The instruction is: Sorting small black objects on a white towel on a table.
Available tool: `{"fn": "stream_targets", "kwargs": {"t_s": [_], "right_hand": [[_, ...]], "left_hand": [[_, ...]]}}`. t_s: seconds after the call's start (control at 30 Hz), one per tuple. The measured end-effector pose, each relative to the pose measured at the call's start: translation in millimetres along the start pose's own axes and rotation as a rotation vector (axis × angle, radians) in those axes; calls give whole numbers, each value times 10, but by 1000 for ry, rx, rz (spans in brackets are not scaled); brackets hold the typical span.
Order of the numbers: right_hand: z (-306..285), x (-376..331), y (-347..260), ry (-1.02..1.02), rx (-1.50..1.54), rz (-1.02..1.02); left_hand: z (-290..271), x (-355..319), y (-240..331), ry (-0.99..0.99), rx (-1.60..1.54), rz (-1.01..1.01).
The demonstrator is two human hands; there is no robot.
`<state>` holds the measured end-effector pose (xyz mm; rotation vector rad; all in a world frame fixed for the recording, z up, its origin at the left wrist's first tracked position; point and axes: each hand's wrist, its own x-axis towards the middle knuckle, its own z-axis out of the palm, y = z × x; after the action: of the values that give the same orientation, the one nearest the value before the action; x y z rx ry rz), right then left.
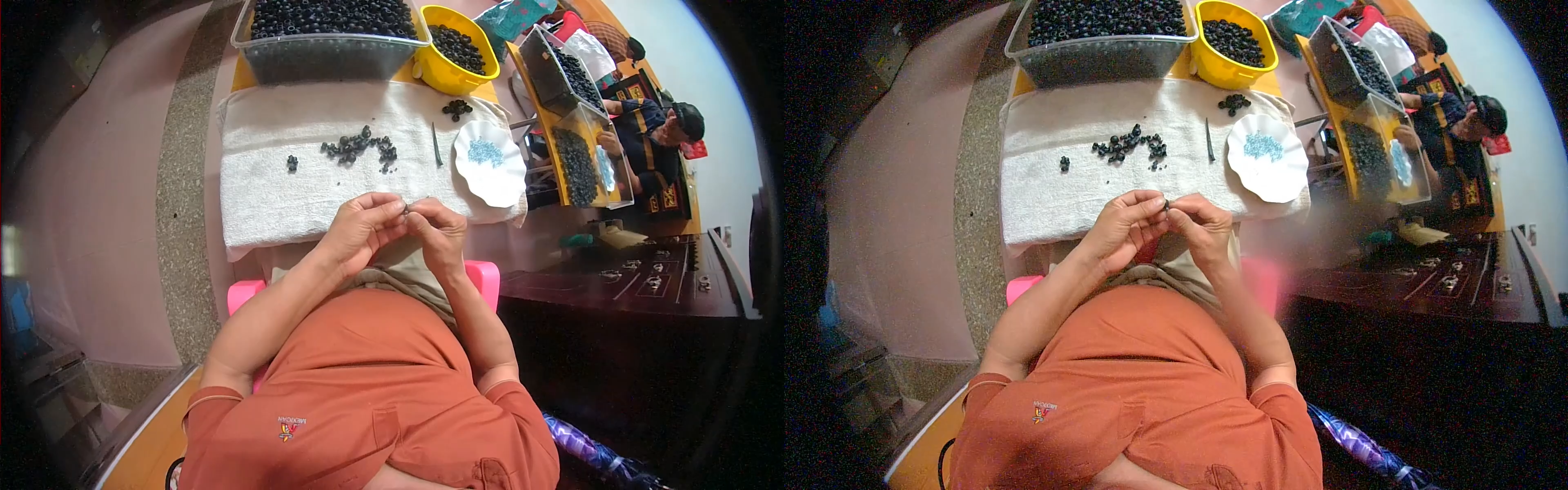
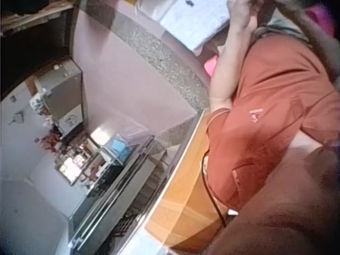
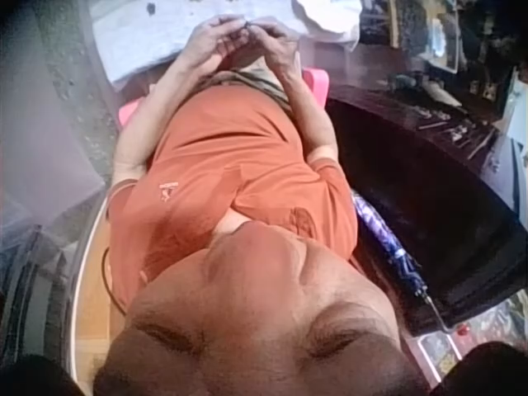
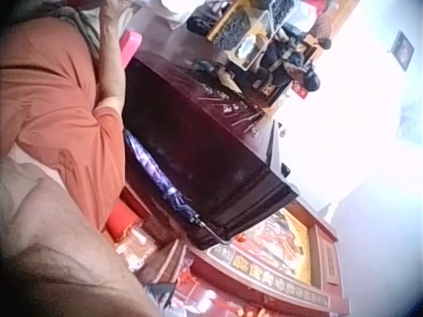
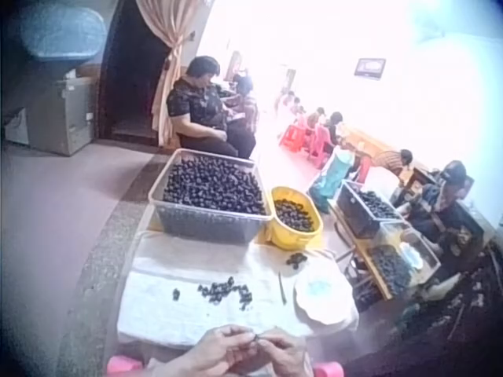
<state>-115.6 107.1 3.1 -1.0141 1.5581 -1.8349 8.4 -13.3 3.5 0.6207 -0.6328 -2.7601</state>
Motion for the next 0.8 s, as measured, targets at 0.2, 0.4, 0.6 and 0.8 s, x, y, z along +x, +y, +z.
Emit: {"fn": "stream_targets", "kwargs": {"t_s": [0.2,0.4,0.6,0.8], "right_hand": [[-3,-2,47,17,-43,-23],[-5,21,53,37,-25,-21],[-28,62,47,30,-64,-18],[-36,98,-36,9,-43,40]], "left_hand": [[25,-15,17,12,-26,17],[27,-11,7,6,-26,22],[51,-27,26,-1,29,32],[53,-31,36,-3,126,18]]}}
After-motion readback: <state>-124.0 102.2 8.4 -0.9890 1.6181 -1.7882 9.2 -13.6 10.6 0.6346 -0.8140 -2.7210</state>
